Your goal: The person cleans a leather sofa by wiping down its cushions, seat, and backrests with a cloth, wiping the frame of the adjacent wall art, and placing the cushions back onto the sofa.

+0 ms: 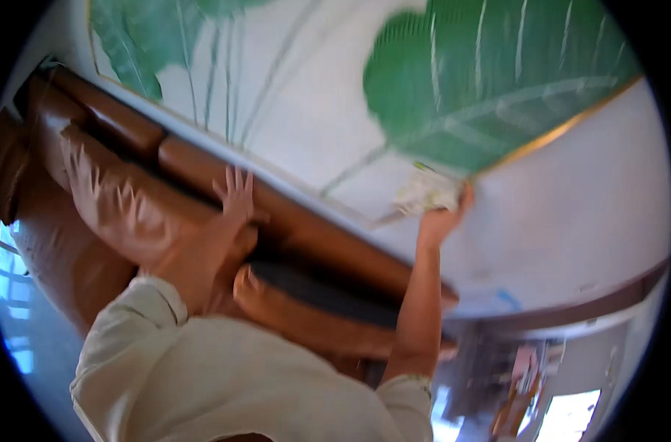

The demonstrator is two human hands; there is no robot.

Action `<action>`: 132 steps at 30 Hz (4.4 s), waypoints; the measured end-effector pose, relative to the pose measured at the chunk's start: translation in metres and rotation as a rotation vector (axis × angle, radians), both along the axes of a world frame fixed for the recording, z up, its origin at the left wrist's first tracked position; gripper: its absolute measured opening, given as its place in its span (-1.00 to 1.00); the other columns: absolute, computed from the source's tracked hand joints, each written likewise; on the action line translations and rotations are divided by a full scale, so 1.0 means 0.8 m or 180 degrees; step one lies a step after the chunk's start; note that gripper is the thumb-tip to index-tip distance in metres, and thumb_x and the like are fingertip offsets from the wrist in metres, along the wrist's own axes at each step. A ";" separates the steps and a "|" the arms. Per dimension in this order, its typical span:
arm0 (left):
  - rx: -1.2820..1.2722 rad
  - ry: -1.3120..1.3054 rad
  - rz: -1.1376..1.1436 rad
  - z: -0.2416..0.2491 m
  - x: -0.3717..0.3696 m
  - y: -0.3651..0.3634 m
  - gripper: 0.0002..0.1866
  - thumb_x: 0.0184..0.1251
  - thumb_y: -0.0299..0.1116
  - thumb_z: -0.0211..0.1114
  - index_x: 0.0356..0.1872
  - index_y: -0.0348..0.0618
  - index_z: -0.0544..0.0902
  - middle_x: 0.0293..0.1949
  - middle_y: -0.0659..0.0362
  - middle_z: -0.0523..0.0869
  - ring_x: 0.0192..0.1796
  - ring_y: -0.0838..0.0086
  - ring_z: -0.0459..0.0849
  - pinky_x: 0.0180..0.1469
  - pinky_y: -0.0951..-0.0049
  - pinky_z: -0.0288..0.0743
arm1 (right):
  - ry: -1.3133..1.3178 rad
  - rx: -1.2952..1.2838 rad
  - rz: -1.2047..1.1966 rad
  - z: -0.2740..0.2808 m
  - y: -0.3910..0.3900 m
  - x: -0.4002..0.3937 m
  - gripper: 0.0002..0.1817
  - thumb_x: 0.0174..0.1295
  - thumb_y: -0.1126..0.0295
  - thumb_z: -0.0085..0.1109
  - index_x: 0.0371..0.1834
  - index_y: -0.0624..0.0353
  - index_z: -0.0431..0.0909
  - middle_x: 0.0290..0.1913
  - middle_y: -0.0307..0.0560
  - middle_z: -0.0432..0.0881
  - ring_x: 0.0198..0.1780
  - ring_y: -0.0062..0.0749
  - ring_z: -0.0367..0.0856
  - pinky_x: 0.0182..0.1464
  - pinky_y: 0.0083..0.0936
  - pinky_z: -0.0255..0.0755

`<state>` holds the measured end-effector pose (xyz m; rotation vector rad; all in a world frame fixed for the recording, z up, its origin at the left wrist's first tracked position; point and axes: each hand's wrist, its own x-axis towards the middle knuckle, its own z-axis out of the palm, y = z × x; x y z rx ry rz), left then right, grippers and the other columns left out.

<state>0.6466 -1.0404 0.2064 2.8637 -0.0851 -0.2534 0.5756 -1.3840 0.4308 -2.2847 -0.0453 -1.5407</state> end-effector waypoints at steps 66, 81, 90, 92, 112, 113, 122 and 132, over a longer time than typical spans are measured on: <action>0.0762 -0.0363 -0.2184 0.015 -0.149 -0.058 -0.05 -0.13 0.27 0.42 0.30 -0.06 0.41 0.39 0.09 0.36 0.44 0.27 0.28 0.44 0.01 0.06 | 0.0659 0.0065 -0.2092 -0.279 -0.157 -0.362 -0.76 0.14 0.40 0.10 -0.21 0.30 0.65 0.04 0.03 0.60 0.12 -0.03 0.48 0.23 -0.15 0.27; 0.0483 -0.0200 -0.2920 0.030 -0.225 -0.234 0.15 -0.15 0.29 0.43 0.47 -0.01 0.13 0.49 0.16 0.18 0.51 0.28 0.13 0.48 -0.06 -0.08 | 0.1445 0.1832 -0.1576 -0.249 -0.129 -0.367 -0.82 0.06 0.48 -0.01 -0.36 0.20 0.61 -0.19 0.18 0.63 -0.07 0.08 0.55 -0.02 -0.02 0.38; 0.0405 -0.0294 -0.2862 0.002 -0.220 -0.232 0.11 -0.14 0.30 0.41 0.44 -0.05 0.20 0.46 0.12 0.24 0.49 0.27 0.16 0.45 0.01 -0.03 | 0.1240 0.0987 -0.2313 -0.306 -0.144 -0.375 -0.47 0.19 0.25 0.10 0.16 0.40 0.41 0.17 0.33 0.40 0.24 0.21 0.29 0.21 0.12 0.18; 0.0379 -0.0443 -0.2929 -0.008 -0.219 -0.223 0.12 -0.15 0.32 0.40 0.44 -0.07 0.20 0.45 0.10 0.25 0.49 0.26 0.17 0.45 0.01 -0.03 | 0.1245 0.0839 -0.1249 -0.299 -0.073 -0.381 -0.65 0.15 0.30 0.13 -0.03 0.24 0.53 0.03 0.17 0.48 0.13 0.11 0.38 0.08 0.07 0.27; 0.0286 -0.0544 -0.3145 -0.044 -0.190 -0.223 0.20 -0.14 0.57 0.12 0.43 -0.18 0.18 0.40 -0.03 0.31 0.42 0.08 0.26 0.40 0.06 0.06 | 0.0334 0.2371 -0.1368 -0.400 -0.108 -0.388 -0.61 0.11 0.50 0.12 0.04 0.34 0.46 -0.05 0.28 0.45 -0.02 0.16 0.36 0.04 0.04 0.21; 0.0273 -0.0530 -0.3145 -0.044 -0.187 -0.225 0.21 -0.14 0.58 0.12 0.43 -0.18 0.18 0.40 -0.03 0.31 0.41 0.08 0.27 0.40 0.06 0.06 | 0.0645 0.2590 -0.1263 -0.407 -0.145 -0.405 -0.63 0.11 0.51 0.11 0.03 0.33 0.46 -0.03 0.26 0.44 -0.02 0.15 0.36 0.04 0.02 0.21; 0.0207 -0.0507 -0.3107 -0.043 -0.188 -0.228 0.20 -0.14 0.58 0.12 0.42 -0.18 0.21 0.39 -0.01 0.32 0.40 0.07 0.28 0.39 0.05 0.07 | -0.0547 0.3438 -0.3288 -0.410 -0.395 -0.445 -0.71 0.33 0.31 0.01 -0.09 0.34 0.52 -0.18 0.39 0.47 -0.13 0.23 0.43 -0.08 -0.08 0.33; 0.0288 -0.0461 -0.3121 -0.043 -0.185 -0.228 0.22 -0.16 0.56 0.15 0.42 -0.21 0.20 0.40 -0.01 0.32 0.41 0.08 0.27 0.40 0.08 0.07 | -0.0440 0.2231 -0.2706 -0.390 -0.279 -0.416 -0.82 0.12 0.53 0.09 -0.19 0.23 0.54 -0.22 0.13 0.51 -0.13 0.13 0.44 -0.03 -0.04 0.24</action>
